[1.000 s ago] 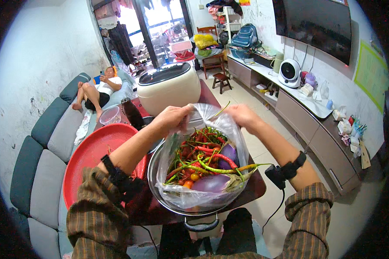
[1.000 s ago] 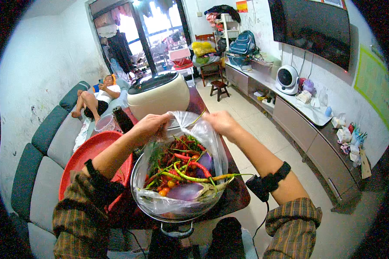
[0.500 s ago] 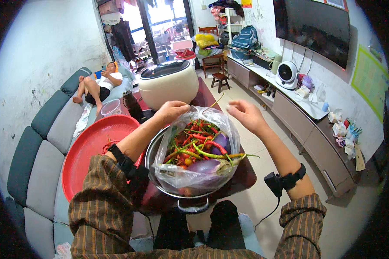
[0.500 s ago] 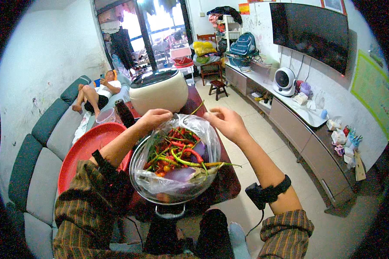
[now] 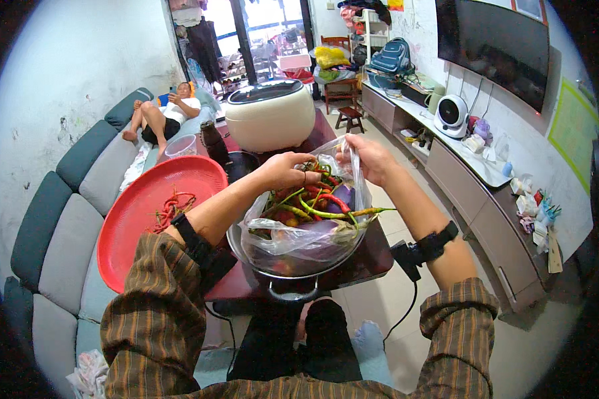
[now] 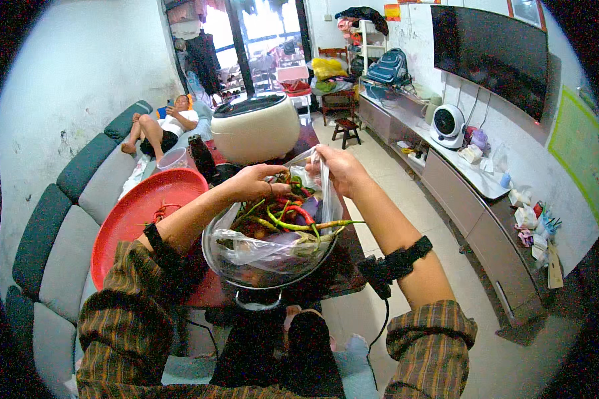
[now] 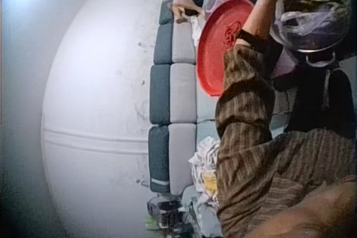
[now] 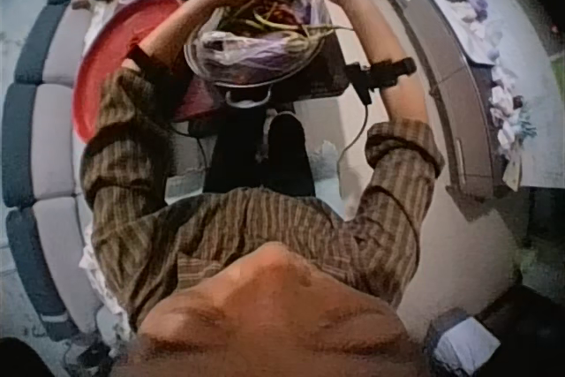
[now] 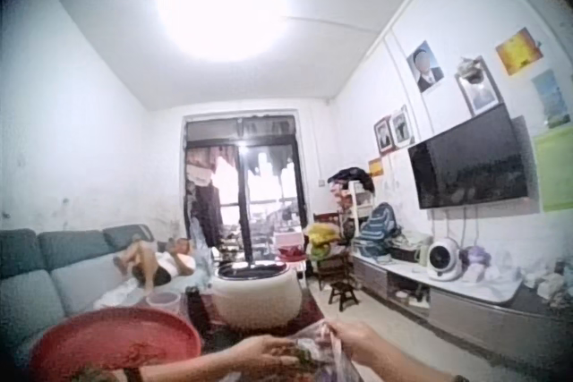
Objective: The person sorts red and green chili peppers from a plastic bag onto a large red tray by hand, picking out individual peppers and removing stems while separating them from other vegetables like eggplants.
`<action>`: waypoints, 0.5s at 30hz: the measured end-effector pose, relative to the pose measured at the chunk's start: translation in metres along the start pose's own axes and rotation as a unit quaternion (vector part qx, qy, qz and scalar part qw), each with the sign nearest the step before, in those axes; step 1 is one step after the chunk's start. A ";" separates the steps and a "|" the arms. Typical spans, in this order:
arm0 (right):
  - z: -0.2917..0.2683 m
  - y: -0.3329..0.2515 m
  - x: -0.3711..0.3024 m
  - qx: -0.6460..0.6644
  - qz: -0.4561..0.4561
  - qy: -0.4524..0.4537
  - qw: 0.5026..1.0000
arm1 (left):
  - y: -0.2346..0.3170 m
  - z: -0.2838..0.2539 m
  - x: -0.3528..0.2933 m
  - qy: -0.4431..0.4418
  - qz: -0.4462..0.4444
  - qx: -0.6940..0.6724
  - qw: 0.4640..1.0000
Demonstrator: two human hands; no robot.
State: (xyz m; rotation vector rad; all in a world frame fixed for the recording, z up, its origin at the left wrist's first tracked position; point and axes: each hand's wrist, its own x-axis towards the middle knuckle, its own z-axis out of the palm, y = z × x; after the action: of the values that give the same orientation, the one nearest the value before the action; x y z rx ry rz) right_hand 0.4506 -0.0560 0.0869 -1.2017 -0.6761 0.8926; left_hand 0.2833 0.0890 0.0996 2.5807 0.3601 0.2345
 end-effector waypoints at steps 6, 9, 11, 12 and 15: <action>-0.051 0.045 0.003 -0.062 0.084 0.082 0.991 | -0.007 0.006 0.001 0.005 0.006 0.010 1.000; -0.081 0.096 0.011 0.026 0.109 -0.008 0.994 | -0.022 -0.001 0.006 -0.080 -0.012 -0.243 0.967; -0.055 0.087 -0.007 -0.032 0.144 -0.010 0.989 | -0.039 -0.010 0.000 -0.074 -0.049 -0.376 0.922; -0.062 0.093 0.001 -0.097 0.151 0.003 0.984 | -0.044 -0.013 -0.002 -0.085 -0.051 -0.360 0.928; -0.052 0.037 -0.024 -0.167 0.062 0.030 0.984 | -0.042 -0.014 -0.013 -0.064 -0.057 -0.306 0.948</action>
State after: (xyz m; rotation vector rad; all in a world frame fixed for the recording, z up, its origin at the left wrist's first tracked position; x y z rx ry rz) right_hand 0.4736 -0.0980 0.0388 -1.5779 -0.7274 0.8635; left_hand 0.2587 0.1268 0.0884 1.9432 0.3237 0.1103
